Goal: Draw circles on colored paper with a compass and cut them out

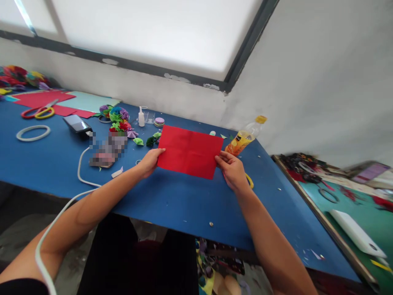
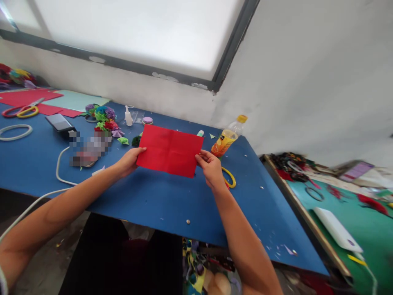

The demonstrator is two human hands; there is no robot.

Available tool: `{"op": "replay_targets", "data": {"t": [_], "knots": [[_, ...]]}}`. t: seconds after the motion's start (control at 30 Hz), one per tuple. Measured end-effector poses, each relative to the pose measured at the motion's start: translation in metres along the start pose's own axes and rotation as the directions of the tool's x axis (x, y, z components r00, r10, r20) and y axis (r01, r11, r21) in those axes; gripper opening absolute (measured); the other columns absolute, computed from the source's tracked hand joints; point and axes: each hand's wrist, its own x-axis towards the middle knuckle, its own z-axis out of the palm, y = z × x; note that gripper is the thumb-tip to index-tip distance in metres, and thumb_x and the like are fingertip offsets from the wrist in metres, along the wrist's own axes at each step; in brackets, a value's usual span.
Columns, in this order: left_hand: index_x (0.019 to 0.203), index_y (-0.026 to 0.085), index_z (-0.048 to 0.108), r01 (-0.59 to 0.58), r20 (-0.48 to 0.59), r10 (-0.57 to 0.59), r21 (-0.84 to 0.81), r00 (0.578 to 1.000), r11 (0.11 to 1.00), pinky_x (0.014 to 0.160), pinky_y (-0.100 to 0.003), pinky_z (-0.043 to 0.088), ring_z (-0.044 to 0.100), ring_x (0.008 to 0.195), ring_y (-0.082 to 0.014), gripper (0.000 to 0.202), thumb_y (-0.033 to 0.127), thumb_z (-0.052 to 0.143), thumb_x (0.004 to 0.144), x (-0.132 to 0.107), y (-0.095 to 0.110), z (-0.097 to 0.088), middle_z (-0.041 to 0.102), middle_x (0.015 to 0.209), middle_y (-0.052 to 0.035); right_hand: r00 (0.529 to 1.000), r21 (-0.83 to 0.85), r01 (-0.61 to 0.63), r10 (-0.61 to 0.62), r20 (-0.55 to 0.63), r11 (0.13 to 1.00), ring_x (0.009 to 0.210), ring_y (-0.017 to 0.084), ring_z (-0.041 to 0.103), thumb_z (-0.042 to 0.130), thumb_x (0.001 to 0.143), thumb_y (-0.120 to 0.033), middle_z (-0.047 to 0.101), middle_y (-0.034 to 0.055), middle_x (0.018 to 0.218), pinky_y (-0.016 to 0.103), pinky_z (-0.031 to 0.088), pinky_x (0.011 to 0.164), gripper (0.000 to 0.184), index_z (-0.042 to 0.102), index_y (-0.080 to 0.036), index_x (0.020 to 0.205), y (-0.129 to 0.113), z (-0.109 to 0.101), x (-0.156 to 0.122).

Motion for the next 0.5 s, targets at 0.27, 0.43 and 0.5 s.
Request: {"op": "replay_targets", "data": {"t": [0.27,0.43,0.5], "knots": [[0.069,0.015,0.071,-0.015,0.086,0.011,0.055,0.996,0.998,0.064,-0.028,0.052,0.067,0.065,-0.0187,0.032,0.04,0.086,0.054,-0.003,-0.002,-0.001,0.072,0.065,-0.0062,0.987,-0.179,0.12,-0.136,-0.08,0.976,0.077,0.018,0.065,0.077,0.061,-0.045,0.069,0.0042,0.086,0.035,0.054,0.076,0.048,0.061,-0.02,0.099,0.014,-0.006,0.008],[0.072,0.014,0.074,-0.089,0.072,0.086,0.039,0.994,0.995,0.065,-0.03,0.052,0.067,0.066,-0.0192,0.043,0.046,0.088,0.047,-0.004,-0.002,-0.001,0.072,0.066,-0.0053,0.822,-0.691,0.46,-0.561,0.093,0.558,0.12,0.033,0.05,0.067,0.075,-0.047,0.05,0.0192,0.131,0.054,0.046,0.094,0.067,0.045,-0.018,0.13,0.031,-0.003,0.004],[0.072,0.014,0.074,-0.106,0.065,0.103,0.038,0.993,0.994,0.065,-0.03,0.052,0.066,0.064,-0.0185,0.044,0.046,0.088,0.046,-0.005,-0.002,-0.001,0.072,0.065,-0.0047,0.732,-0.773,0.534,-0.645,0.22,0.343,0.136,0.035,0.033,0.062,0.082,-0.046,0.038,0.0216,0.142,0.059,0.033,0.106,0.076,0.028,-0.017,0.143,0.035,0.002,-0.003]]}}
